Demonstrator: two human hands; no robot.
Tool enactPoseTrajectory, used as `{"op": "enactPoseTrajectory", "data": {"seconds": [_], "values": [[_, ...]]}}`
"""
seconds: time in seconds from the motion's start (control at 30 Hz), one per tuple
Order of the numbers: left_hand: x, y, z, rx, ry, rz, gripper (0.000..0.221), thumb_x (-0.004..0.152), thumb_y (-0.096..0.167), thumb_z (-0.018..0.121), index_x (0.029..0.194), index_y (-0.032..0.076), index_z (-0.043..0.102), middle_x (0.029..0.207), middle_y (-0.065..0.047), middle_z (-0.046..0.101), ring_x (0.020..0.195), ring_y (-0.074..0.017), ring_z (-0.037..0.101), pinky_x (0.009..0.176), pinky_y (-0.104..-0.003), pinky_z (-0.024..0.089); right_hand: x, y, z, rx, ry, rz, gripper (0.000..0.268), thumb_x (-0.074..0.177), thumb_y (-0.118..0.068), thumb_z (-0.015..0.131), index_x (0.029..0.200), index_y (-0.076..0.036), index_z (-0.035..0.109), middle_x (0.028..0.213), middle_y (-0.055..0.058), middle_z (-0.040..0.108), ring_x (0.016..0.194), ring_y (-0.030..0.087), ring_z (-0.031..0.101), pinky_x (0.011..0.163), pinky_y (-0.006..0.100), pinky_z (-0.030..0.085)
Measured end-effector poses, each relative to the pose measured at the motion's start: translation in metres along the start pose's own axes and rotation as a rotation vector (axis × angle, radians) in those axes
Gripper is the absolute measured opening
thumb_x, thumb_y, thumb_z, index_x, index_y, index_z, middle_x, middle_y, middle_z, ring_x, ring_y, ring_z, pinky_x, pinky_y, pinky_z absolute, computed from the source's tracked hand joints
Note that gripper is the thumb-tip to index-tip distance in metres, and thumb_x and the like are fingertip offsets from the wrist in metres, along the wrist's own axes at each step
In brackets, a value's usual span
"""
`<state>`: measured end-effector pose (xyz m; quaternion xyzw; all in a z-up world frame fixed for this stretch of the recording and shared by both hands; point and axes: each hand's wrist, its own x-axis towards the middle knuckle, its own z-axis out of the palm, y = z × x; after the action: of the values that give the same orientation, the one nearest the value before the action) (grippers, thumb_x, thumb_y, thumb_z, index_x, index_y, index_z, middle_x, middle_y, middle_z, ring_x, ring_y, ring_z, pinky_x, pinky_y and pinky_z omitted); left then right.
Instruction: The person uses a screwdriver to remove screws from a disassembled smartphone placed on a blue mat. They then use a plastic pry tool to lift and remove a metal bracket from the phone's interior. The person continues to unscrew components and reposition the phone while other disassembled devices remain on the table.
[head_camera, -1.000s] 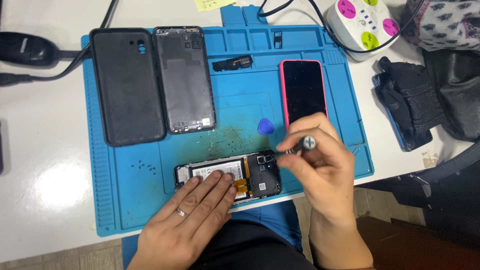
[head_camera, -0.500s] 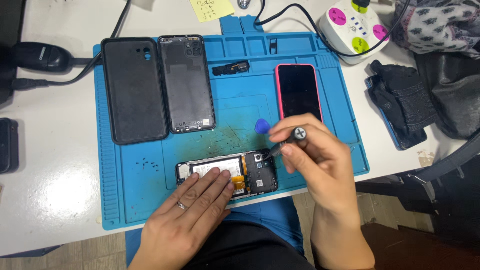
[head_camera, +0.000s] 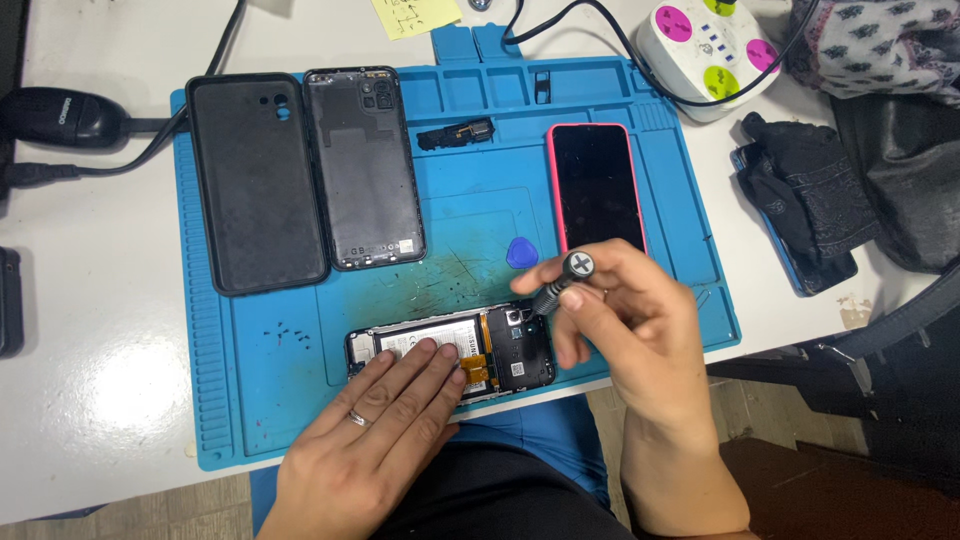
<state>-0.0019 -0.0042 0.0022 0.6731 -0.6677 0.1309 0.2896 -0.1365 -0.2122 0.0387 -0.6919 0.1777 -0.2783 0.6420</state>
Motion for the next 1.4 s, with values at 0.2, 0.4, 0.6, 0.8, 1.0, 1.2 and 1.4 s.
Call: {"op": "enactPoseTrajectory", "data": {"seconds": [0.2,0.4,0.6,0.8,1.0,1.2,1.4], "values": [[0.0,-0.001,-0.001,0.0,-0.016,0.007,0.034,0.104,0.024,0.066,0.133,0.006,0.066,0.14,-0.01,0.065,0.131,-0.0235,0.063,0.113,-0.04,0.046,0.005,-0.004,0.001,-0.168,-0.063,-0.088,0.026,0.083,0.006,0.076,0.103,-0.005,0.065,0.109,0.008,0.062,0.096,0.014,0.061,0.08,0.022,0.053],[0.0,0.0,-0.001,-0.014,-0.005,0.0,0.033,0.103,0.022,0.065,0.132,0.006,0.066,0.139,-0.01,0.066,0.13,-0.0233,0.064,0.113,-0.04,0.047,0.002,-0.018,0.001,-0.253,-0.08,-0.067,0.031,0.103,-0.006,0.053,0.131,0.006,0.062,0.107,0.014,0.071,0.063,0.013,0.055,0.062,0.021,0.049],[-0.001,-0.001,-0.001,-0.008,-0.012,0.005,0.034,0.104,0.023,0.065,0.132,0.005,0.066,0.14,-0.01,0.066,0.131,-0.0237,0.063,0.113,-0.041,0.046,0.003,-0.011,0.004,-0.185,0.056,0.02,0.021,0.091,-0.003,0.072,0.098,-0.007,0.053,0.096,0.015,0.074,0.056,0.005,0.045,0.055,0.018,0.04],[0.0,-0.001,-0.001,-0.019,-0.012,-0.003,0.034,0.103,0.023,0.066,0.132,0.006,0.065,0.14,-0.01,0.065,0.131,-0.0232,0.063,0.113,-0.041,0.046,0.001,-0.022,0.001,-0.327,-0.095,-0.058,0.026,0.102,-0.007,0.055,0.12,0.004,0.069,0.11,0.013,0.064,0.071,0.013,0.056,0.064,0.022,0.048],[0.0,-0.001,-0.001,-0.017,-0.009,0.005,0.034,0.103,0.023,0.066,0.132,0.005,0.066,0.14,-0.011,0.066,0.13,-0.0244,0.064,0.113,-0.041,0.047,0.0,-0.005,0.003,-0.269,0.002,-0.073,0.035,0.088,-0.003,0.078,0.118,-0.006,0.059,0.102,0.007,0.07,0.094,0.015,0.071,0.086,0.025,0.06],[0.001,-0.001,-0.002,-0.023,-0.012,0.001,0.032,0.104,0.021,0.064,0.132,0.005,0.066,0.14,-0.011,0.066,0.131,-0.0239,0.063,0.113,-0.04,0.046,-0.004,-0.019,0.005,-0.244,0.034,-0.012,0.017,0.101,-0.001,0.049,0.109,0.004,0.064,0.113,0.022,0.074,0.109,0.028,0.074,0.068,0.024,0.056],[0.001,0.001,-0.003,-0.018,-0.027,-0.008,0.034,0.103,0.022,0.067,0.132,0.005,0.066,0.14,-0.011,0.066,0.131,-0.0241,0.063,0.112,-0.041,0.047,-0.004,-0.02,0.006,-0.44,0.026,-0.139,0.007,0.096,-0.01,0.067,0.096,-0.003,0.065,0.105,0.013,0.066,0.102,0.023,0.067,0.09,0.032,0.055]]}}
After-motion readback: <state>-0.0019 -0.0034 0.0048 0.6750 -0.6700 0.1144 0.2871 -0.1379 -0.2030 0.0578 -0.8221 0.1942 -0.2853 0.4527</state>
